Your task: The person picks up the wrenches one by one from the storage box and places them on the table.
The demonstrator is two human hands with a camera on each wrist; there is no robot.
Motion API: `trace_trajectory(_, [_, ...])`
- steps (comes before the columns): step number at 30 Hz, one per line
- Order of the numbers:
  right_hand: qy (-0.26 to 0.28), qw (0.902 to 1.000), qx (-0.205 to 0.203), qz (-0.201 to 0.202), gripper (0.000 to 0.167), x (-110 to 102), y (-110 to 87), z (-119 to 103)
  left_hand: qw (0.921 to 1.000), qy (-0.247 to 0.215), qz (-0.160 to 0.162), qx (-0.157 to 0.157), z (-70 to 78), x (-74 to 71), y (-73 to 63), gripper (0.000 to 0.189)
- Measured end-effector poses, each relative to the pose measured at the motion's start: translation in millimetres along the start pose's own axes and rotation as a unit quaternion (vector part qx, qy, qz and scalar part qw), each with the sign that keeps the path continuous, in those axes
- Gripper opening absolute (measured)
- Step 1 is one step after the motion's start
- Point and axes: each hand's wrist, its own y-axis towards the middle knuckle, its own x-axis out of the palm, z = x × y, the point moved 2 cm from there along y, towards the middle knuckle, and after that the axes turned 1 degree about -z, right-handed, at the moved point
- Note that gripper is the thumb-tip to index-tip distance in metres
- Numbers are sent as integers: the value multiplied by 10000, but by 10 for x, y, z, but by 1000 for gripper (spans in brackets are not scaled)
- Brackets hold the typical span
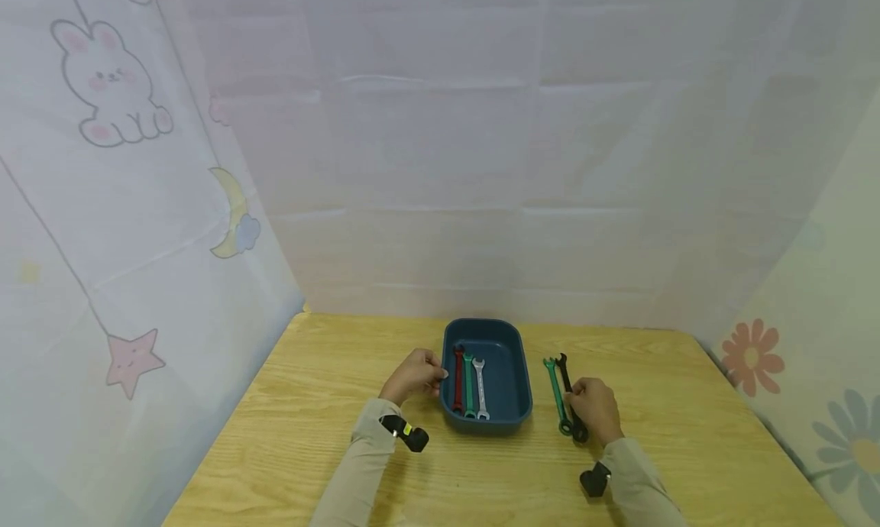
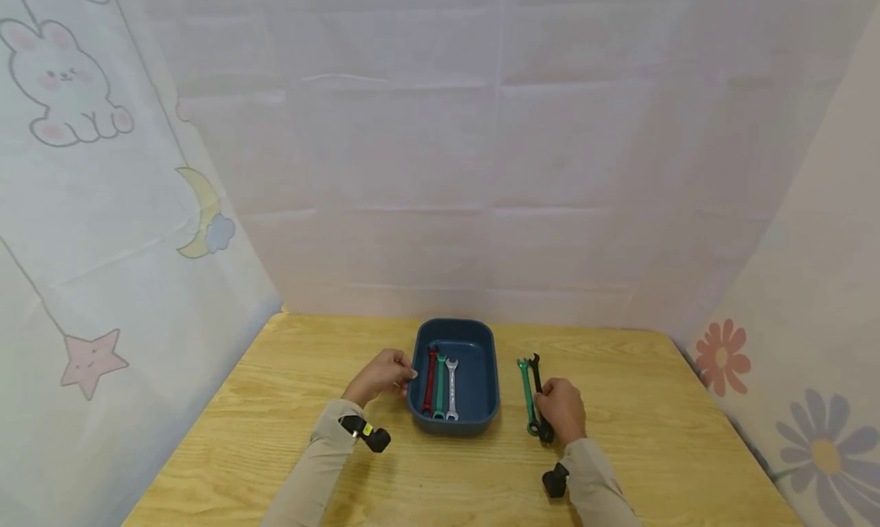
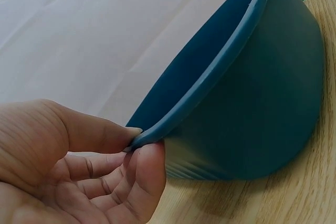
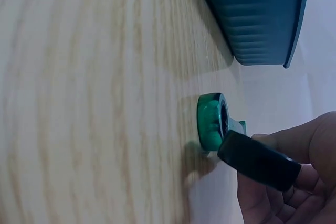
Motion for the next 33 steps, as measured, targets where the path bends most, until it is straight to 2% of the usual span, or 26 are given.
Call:
trace_trajectory(5, [10, 10000, 50, 85, 17, 9, 5, 24, 10000, -4, 9, 13, -11, -5, 4, 10])
trace_trajectory(17, [-17, 9997, 236, -19, 15, 17, -9, 71, 10000, -86, -30, 10, -27, 1, 12, 11])
trace_trajectory(27, [-71, 9995, 277, 142, 14, 31, -5, 117, 10000, -29, -10, 29, -43, 0, 9, 11])
trace_trajectory(33, [-136, 9993, 261, 244, 18, 28, -7, 101, 10000, -67, -21, 35, -44, -5, 19, 10])
